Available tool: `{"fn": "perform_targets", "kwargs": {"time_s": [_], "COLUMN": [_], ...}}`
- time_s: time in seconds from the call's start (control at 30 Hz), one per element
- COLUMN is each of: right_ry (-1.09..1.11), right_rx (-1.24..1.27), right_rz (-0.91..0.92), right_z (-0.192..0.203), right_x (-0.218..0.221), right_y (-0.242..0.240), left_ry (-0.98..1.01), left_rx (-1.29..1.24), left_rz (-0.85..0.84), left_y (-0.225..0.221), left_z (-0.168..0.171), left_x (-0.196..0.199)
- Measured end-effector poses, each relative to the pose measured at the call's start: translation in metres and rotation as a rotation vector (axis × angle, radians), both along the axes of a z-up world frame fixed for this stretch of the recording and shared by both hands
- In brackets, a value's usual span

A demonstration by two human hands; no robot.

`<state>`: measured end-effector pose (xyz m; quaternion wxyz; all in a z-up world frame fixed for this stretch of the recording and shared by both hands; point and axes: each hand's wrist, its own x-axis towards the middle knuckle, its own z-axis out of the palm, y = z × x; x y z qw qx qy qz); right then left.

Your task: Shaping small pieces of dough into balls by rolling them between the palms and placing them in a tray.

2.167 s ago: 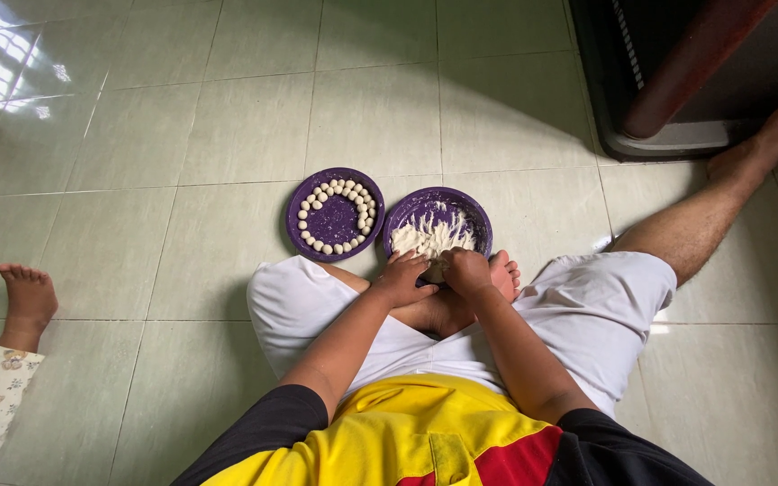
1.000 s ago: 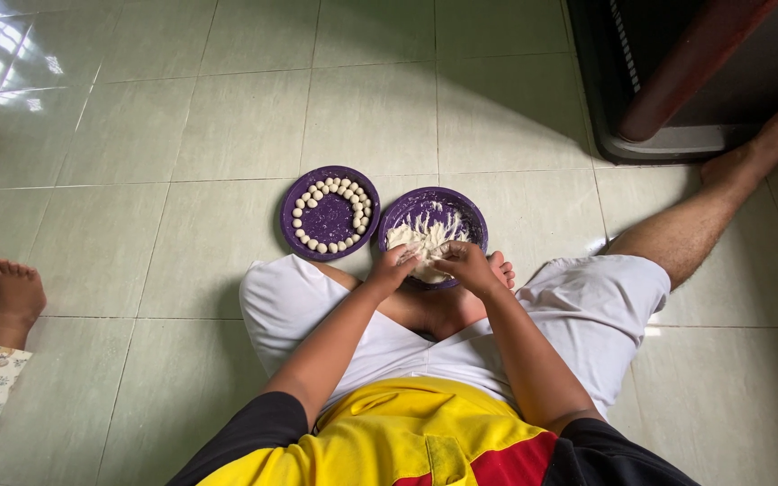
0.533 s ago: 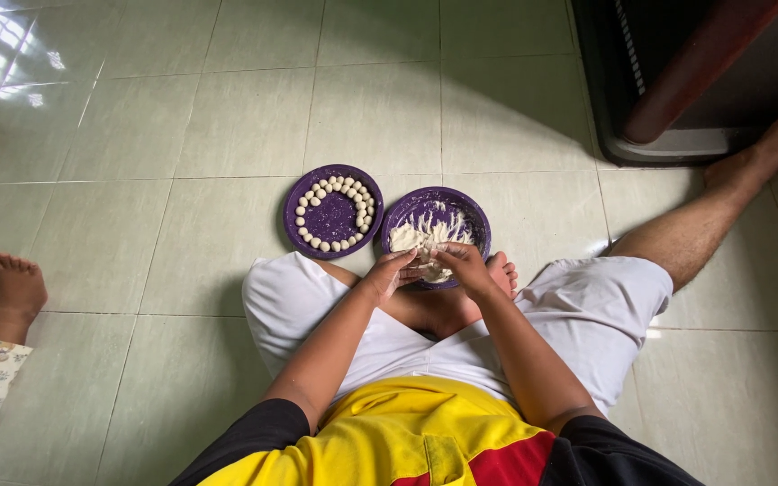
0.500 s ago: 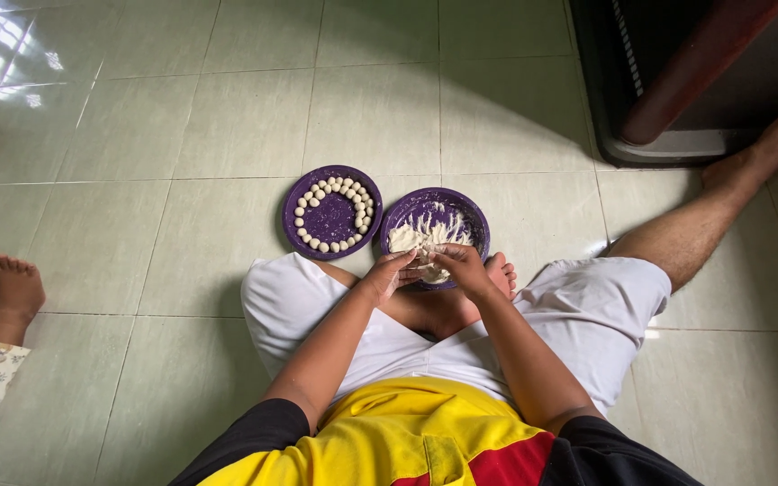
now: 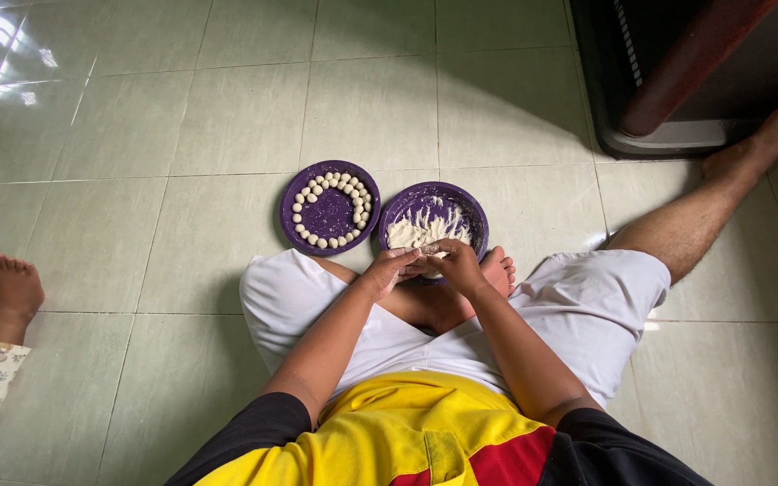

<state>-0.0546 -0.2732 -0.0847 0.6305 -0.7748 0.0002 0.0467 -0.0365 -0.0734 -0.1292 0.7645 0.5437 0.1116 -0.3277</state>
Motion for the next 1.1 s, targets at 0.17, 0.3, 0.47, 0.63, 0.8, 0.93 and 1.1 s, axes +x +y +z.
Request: {"fn": "perform_targets", "kwargs": {"time_s": [0.17, 0.3, 0.47, 0.63, 0.8, 0.93, 1.1], "right_ry": [-0.405, -0.411, -0.263, -0.252, -0.220, -0.136, -0.096], "right_rx": [-0.442, -0.438, -0.282, -0.220, -0.169, -0.003, 0.033], "right_rz": [0.049, 0.086, 0.109, 0.071, 0.059, 0.041, 0.017], "right_z": [0.049, 0.024, 0.012, 0.024, 0.033, 0.036, 0.025], "right_x": [-0.007, 0.001, -0.002, -0.006, -0.010, -0.010, -0.007], "right_y": [-0.001, -0.010, -0.009, -0.004, -0.003, -0.002, -0.003], "left_ry": [-0.007, -0.008, -0.026, -0.040, -0.037, -0.044, -0.046], "left_rx": [0.021, 0.034, 0.049, 0.051, 0.044, 0.045, 0.039], "left_rz": [-0.013, -0.017, -0.031, -0.012, 0.037, 0.066, 0.050], "left_y": [0.001, 0.000, -0.002, -0.006, -0.005, -0.005, -0.007], "left_z": [-0.009, -0.006, 0.000, 0.014, -0.011, 0.004, 0.016], "left_x": [0.002, 0.003, 0.001, -0.001, 0.005, 0.002, -0.002]}}
